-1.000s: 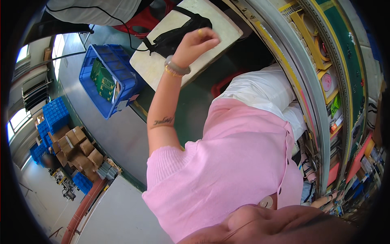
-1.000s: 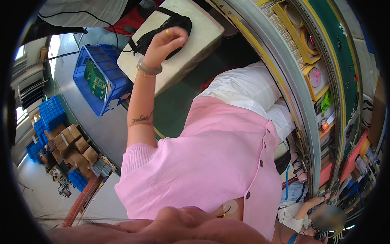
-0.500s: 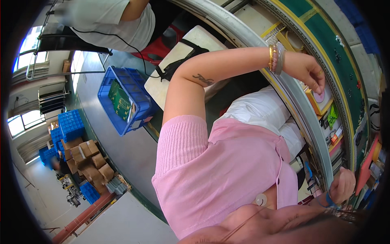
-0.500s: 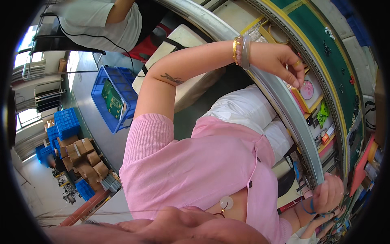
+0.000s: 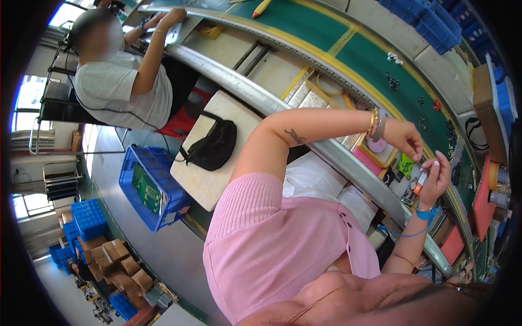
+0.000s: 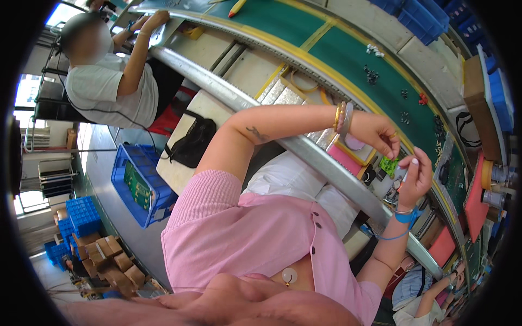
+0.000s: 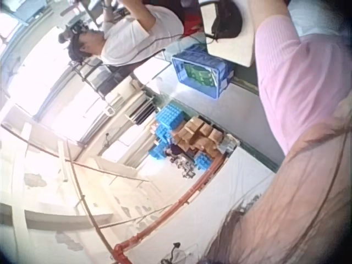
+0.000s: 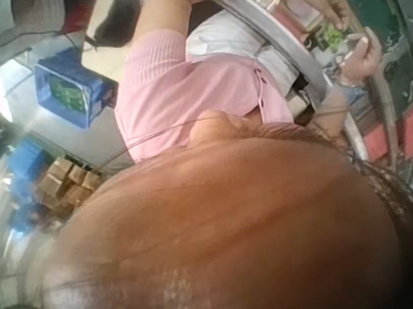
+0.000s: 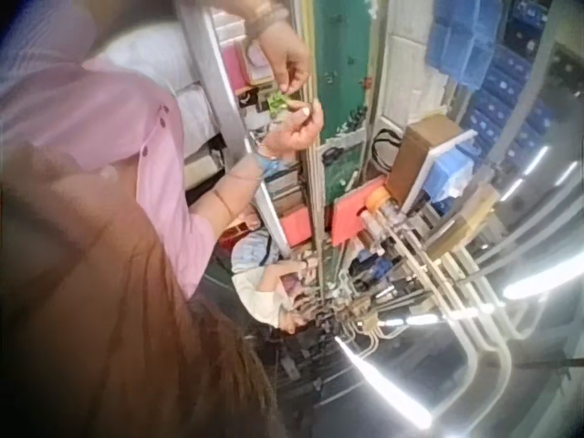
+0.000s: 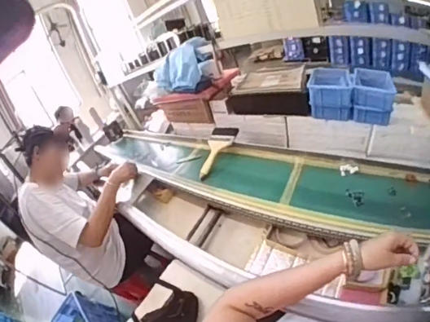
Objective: Assemble small components onto a green circuit board on an assembly line.
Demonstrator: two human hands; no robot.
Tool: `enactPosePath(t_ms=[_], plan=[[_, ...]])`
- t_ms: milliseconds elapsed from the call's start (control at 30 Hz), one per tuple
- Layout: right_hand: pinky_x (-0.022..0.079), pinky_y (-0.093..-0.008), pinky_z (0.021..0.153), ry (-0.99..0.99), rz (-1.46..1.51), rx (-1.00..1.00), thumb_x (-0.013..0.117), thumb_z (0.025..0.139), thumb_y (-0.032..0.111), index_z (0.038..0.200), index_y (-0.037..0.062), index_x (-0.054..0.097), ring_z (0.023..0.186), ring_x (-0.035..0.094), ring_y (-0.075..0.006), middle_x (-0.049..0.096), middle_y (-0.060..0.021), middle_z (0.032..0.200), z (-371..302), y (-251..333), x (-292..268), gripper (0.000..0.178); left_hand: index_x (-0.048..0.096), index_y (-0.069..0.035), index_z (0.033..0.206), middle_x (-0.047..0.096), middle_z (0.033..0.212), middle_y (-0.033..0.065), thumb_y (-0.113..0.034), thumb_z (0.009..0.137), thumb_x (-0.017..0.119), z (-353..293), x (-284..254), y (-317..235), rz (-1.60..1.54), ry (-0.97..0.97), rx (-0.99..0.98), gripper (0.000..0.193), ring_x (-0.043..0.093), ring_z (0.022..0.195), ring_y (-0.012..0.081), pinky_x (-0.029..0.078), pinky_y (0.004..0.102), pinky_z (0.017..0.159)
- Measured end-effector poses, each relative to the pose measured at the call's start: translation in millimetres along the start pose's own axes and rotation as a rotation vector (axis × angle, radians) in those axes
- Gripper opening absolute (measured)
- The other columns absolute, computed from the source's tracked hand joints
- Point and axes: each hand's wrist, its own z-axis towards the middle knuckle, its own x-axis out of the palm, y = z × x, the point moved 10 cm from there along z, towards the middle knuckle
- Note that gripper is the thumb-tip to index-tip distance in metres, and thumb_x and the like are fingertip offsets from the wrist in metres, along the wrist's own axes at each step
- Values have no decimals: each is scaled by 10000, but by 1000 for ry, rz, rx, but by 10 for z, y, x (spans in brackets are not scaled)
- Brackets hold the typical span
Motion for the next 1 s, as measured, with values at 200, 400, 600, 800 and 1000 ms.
enactPosePath(t_ms=[200,400,600,800,1000], plan=[[351,-202,529,-48,141,218,447,967,148,911,14,555,567,457,-68,492,-17,665,-15,-701,34,181,597,-83,1082,598,917,62,-131,757,698,-245,-34,-40,411,-217,-7,344,626,790,191,503,308,685],[362,-224,526,-8,139,196,359,998,279,762,30,482,554,462,-94,470,-34,655,11,-638,24,364,436,-140,1278,536,1061,59,-130,689,723,-279,128,-373,797,-229,155,655,592,887,265,500,353,688],[375,-235,542,129,172,166,349,982,398,946,-5,560,569,487,-104,506,-45,663,-71,-540,220,456,341,-132,1366,477,1216,109,-101,650,732,-303,47,-422,743,-333,171,817,559,1012,295,504,369,748],[413,-256,634,101,126,140,343,979,412,1045,-30,548,674,542,-127,558,-72,742,-119,-499,237,491,358,-87,1352,439,1271,163,57,666,617,-348,-109,-207,578,-414,47,747,539,1060,332,500,390,811],[340,-364,1009,-45,115,59,386,952,460,1309,-25,383,1142,502,-245,542,-172,1199,49,-294,86,602,542,-64,1174,501,1215,190,180,620,407,-257,-240,-289,618,-440,37,620,519,1113,368,465,395,897]])
